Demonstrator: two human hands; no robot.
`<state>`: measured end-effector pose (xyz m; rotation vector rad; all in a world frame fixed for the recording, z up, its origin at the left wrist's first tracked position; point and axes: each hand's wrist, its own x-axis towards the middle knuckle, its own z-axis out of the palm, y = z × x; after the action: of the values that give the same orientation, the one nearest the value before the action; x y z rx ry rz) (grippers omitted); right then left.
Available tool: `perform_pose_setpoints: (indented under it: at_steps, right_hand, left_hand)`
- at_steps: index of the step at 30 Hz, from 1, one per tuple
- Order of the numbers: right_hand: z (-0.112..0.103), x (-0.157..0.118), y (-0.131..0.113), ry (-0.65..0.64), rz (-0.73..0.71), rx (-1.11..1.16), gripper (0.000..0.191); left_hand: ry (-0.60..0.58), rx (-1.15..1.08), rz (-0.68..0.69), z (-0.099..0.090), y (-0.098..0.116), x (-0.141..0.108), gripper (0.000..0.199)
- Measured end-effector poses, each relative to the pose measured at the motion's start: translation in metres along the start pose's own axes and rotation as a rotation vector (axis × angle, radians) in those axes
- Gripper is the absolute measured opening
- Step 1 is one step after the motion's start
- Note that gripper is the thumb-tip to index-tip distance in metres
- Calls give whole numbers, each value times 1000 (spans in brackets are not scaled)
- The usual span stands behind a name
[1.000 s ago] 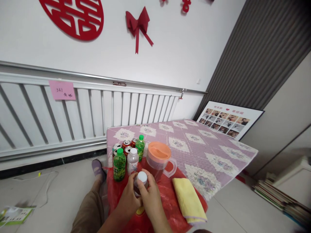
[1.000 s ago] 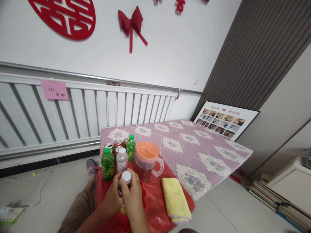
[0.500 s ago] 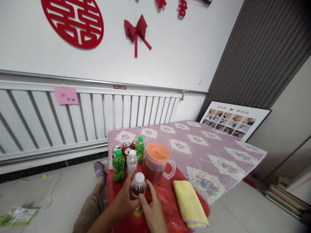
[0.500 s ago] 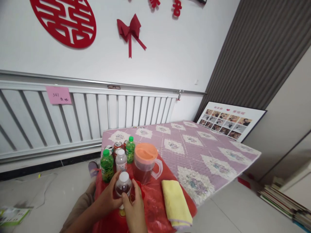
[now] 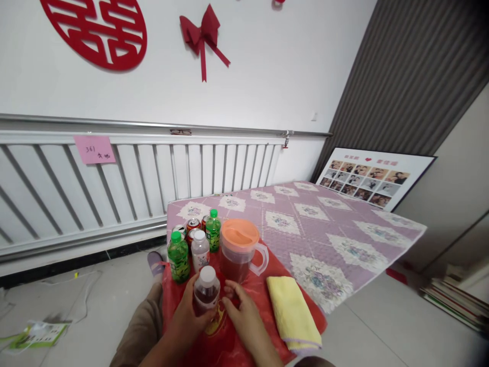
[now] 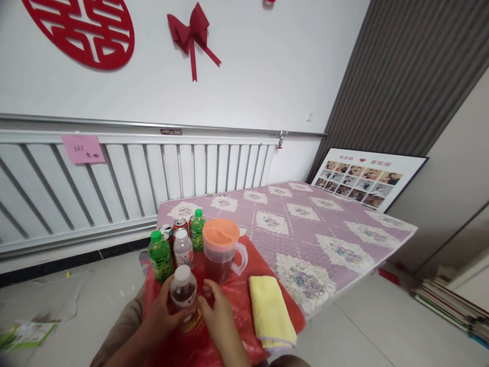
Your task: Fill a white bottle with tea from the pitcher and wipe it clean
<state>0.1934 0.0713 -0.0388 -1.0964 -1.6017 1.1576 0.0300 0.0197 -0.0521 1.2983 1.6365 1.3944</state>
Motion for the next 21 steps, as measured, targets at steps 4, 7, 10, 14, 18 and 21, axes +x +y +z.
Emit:
perform_pose_setpoints:
  at_steps: [4,7,10,14,18,21]
  right_hand:
    - [-2,10,-2,-136,-84,-61,41]
    - [-4,9,6,-112,-88,-33,41]
    - [-11,6,18,-20,-65,46,39]
    - [-24,4,28,81,-91,4,36]
    - [-27,4,32,44,-114,-103,43]
    - [-22,4,33,-17,-135,-178,44]
  left_hand:
    - [54,29,7,3,-1,2,73]
    - [108,88,-31,2,1,4,73]
    - [153,152,-89,3,4,6,70]
    - [164,143,-93,10,9,9,70]
    - [150,124,-58,20,10,10,68]
    - [131,147,-39,23,6,8,70]
